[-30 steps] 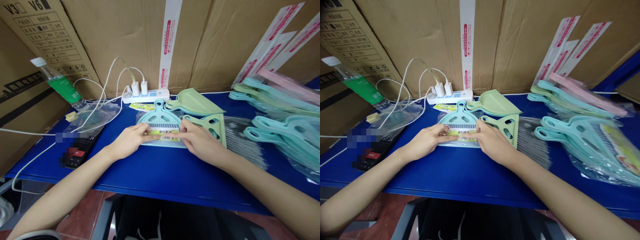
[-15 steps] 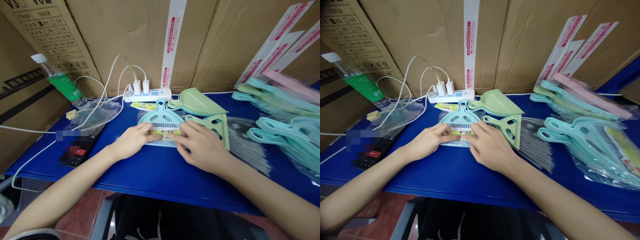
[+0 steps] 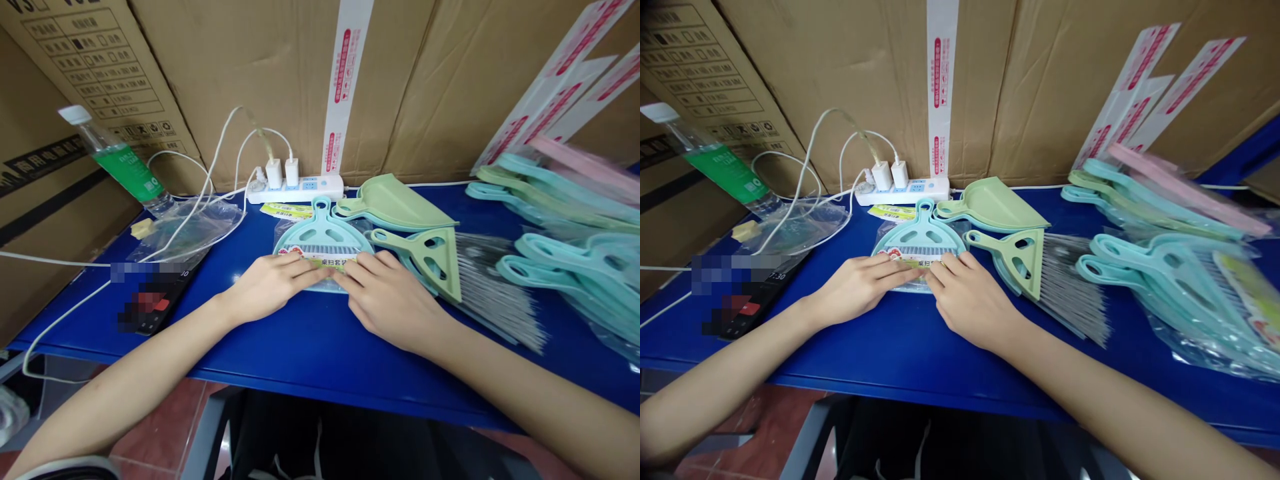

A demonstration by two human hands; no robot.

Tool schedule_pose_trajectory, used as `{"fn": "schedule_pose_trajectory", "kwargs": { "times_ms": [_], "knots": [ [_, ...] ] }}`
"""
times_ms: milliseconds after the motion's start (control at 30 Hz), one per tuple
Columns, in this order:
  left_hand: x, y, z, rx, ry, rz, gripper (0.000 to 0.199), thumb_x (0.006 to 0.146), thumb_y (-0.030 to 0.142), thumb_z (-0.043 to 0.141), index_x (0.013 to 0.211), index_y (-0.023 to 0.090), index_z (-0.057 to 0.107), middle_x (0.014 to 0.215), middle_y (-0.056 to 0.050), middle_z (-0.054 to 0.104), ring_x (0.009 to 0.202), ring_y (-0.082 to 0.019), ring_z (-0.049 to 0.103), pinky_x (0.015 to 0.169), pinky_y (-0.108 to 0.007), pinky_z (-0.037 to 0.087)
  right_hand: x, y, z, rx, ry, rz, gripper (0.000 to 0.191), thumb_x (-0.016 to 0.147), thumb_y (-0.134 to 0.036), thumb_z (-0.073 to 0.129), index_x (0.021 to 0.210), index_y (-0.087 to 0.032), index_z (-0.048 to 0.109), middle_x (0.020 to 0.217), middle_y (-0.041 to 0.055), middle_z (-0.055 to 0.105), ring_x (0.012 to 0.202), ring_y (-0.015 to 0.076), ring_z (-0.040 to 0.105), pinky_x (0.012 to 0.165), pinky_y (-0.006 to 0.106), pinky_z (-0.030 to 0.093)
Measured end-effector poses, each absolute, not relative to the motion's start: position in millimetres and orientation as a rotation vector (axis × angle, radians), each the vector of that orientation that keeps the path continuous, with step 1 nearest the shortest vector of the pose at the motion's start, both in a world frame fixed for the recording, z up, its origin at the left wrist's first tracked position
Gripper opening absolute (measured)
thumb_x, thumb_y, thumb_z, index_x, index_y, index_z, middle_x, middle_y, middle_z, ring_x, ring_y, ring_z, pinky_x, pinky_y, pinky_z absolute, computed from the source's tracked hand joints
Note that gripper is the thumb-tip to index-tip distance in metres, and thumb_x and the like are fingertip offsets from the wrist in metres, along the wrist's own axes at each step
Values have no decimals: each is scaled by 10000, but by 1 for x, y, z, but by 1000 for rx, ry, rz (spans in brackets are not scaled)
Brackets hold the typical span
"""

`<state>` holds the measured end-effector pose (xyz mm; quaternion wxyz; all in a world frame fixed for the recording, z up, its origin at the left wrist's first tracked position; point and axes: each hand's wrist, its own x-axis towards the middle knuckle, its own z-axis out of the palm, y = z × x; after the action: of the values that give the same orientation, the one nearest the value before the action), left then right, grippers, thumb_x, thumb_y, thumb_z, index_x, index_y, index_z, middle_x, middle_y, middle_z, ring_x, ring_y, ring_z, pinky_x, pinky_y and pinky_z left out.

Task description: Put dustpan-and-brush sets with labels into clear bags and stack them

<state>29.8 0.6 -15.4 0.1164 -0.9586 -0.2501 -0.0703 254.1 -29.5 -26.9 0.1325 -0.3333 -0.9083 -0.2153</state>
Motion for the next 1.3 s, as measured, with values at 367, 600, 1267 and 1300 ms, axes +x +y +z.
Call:
{"fn": "schedule_pose_trajectory", "kwargs": {
  "times_ms": [367, 600, 1267, 1300],
  "knots": [
    [32, -1, -11, -2913, -868, -195, 495, 900, 52, 377, 1361, 185, 504, 1166, -74, 727, 1097, -195, 674, 938, -346, 569, 256, -27, -30, -910, -2607, -574, 283, 867, -69, 467, 994, -85, 719, 774, 88, 674, 773, 237, 544, 711, 349, 325],
    [35, -1, -4, -3003, -1101, -170, 455, 902, 51, 348, 1324, 185, 452, 1136, -69, 742, 987, -210, 727, 776, -328, 598, 257, -24, -30, -919, -2624, -498, 259, 844, -77, 492, 994, -110, 700, 823, 88, 680, 787, 238, 569, 720, 347, 315],
    [41, -3, -2, -2911, -1203, -108, 361, 907, 79, 370, 1250, 182, 422, 1023, -42, 770, 858, -222, 750, 639, -297, 558, 259, -27, -26, -1023, -2589, -362, 368, 860, -69, 462, 1107, -143, 725, 807, 84, 672, 770, 239, 566, 706, 348, 294],
    [40, -3, -2, -2909, -1204, -109, 360, 906, 76, 371, 1246, 182, 426, 1027, -44, 770, 868, -221, 749, 638, -295, 555, 259, -27, -26, -1029, -2590, -360, 373, 862, -72, 461, 1113, -148, 726, 809, 83, 676, 771, 239, 566, 708, 347, 293]
  ]
}}
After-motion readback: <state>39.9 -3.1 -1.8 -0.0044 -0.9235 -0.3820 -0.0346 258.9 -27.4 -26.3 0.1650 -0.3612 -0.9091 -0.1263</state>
